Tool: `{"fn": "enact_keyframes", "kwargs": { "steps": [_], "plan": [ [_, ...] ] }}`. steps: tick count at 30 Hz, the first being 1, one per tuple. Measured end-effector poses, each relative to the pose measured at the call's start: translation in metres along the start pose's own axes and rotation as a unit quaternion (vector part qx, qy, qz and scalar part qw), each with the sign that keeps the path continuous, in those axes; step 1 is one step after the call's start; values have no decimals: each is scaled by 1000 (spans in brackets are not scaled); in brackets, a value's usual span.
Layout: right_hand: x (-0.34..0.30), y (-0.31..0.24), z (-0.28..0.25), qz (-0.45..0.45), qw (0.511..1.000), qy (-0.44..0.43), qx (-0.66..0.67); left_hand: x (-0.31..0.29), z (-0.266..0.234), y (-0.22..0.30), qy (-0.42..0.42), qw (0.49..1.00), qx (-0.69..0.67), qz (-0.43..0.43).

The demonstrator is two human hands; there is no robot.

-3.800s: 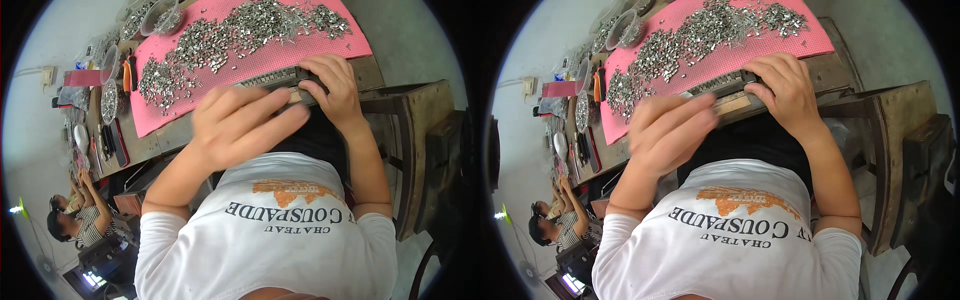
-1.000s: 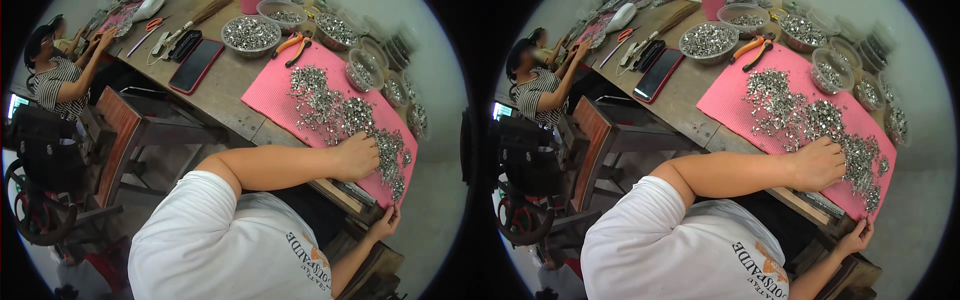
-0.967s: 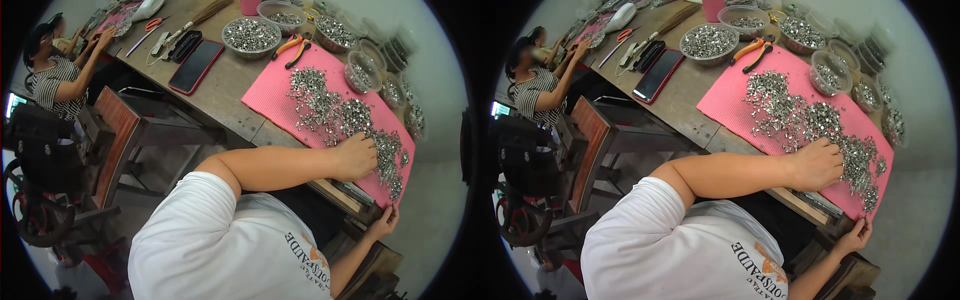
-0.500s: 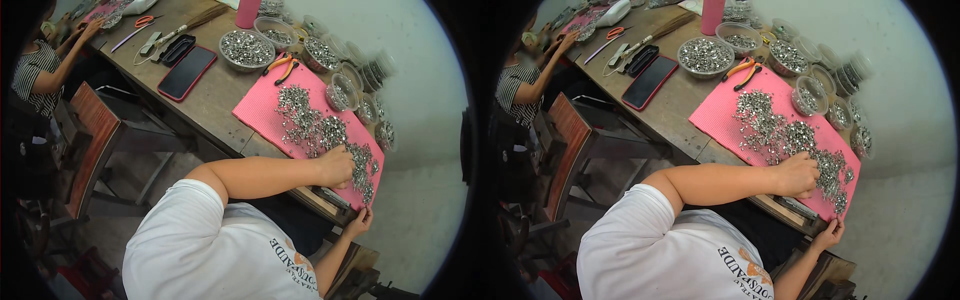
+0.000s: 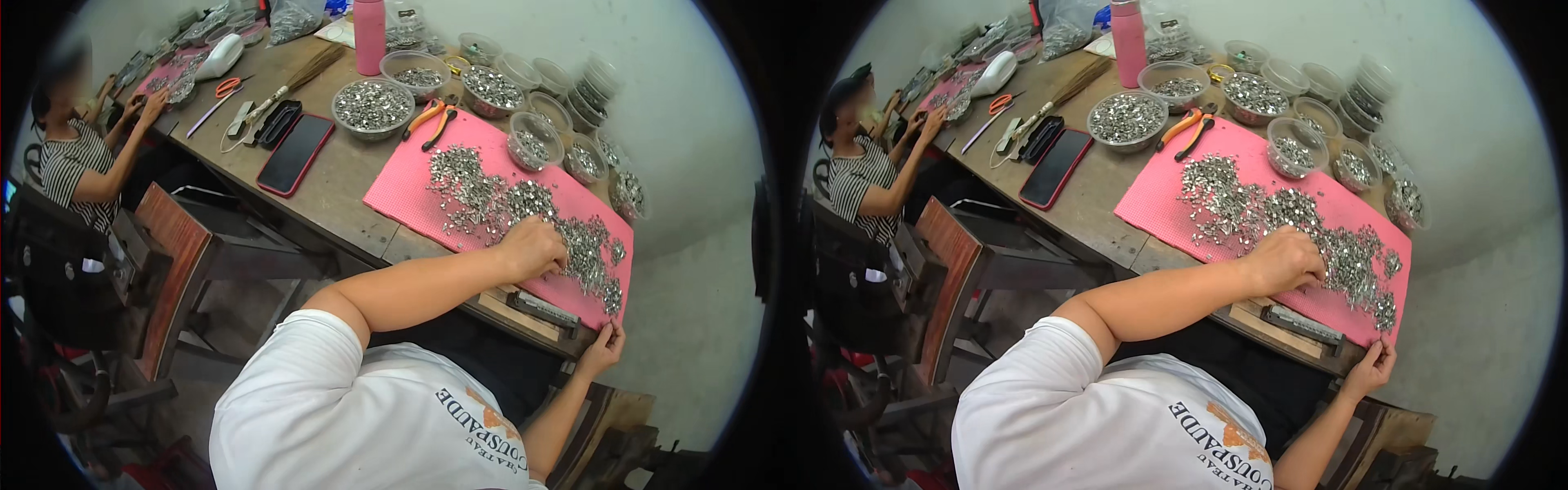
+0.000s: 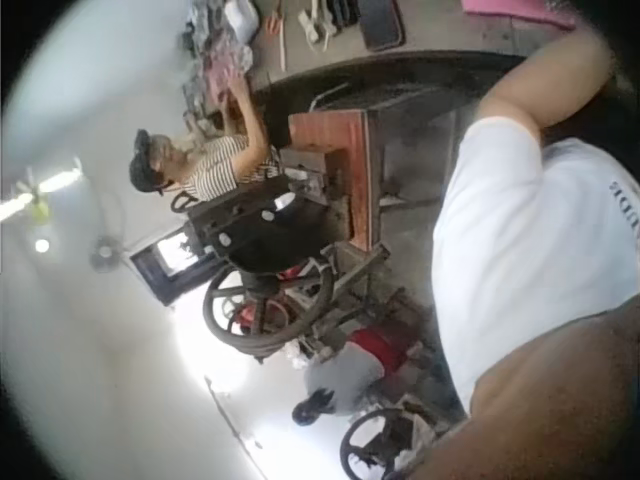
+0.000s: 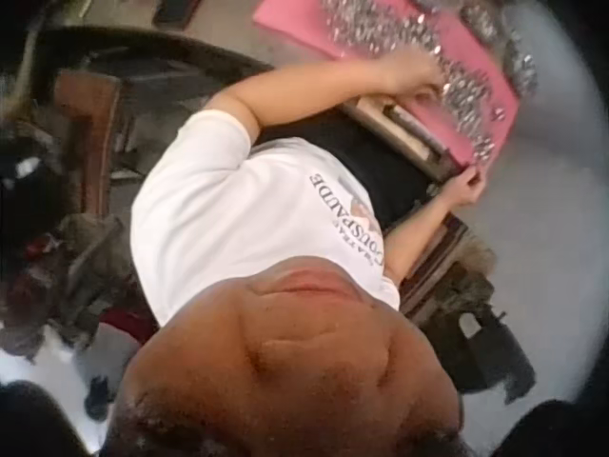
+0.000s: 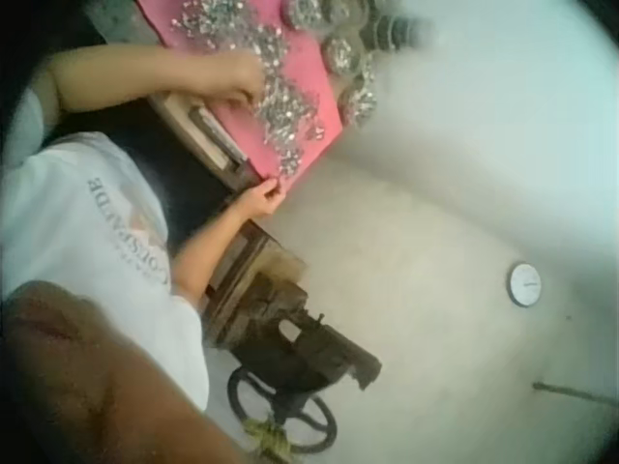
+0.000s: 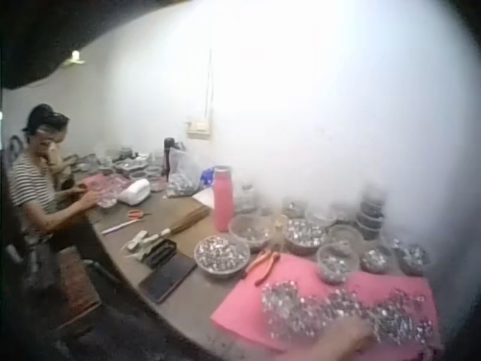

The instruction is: The person places small metal pieces into a metal fixture by hand, positions the fixture into a press machine, and then arranges metal pieces on the work table.

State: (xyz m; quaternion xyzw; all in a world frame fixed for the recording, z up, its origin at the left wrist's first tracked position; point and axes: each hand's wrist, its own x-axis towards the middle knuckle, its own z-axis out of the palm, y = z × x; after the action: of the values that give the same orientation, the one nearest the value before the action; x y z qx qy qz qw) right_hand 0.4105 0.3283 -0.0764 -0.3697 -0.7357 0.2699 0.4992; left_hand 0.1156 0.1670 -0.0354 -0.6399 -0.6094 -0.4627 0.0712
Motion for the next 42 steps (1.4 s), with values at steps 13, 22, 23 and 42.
{"fn": "enact_keyframes", "kwargs": {
  "steps": [13,22,23,42],
  "plan": [
    [-8,-5,18,5,1000,8,7,-2,-10,-16,-37,999,2,-8],
    [-11,-20,30,20,999,21,45,-3,-23,-8,-102,994,-5,-33],
    [-11,-21,31,16,999,18,36,-4,-25,-6,-107,993,-12,-55],
    [-13,-96,31,-53,967,-230,98,6,-40,9,-156,984,79,-21]
  ]
}}
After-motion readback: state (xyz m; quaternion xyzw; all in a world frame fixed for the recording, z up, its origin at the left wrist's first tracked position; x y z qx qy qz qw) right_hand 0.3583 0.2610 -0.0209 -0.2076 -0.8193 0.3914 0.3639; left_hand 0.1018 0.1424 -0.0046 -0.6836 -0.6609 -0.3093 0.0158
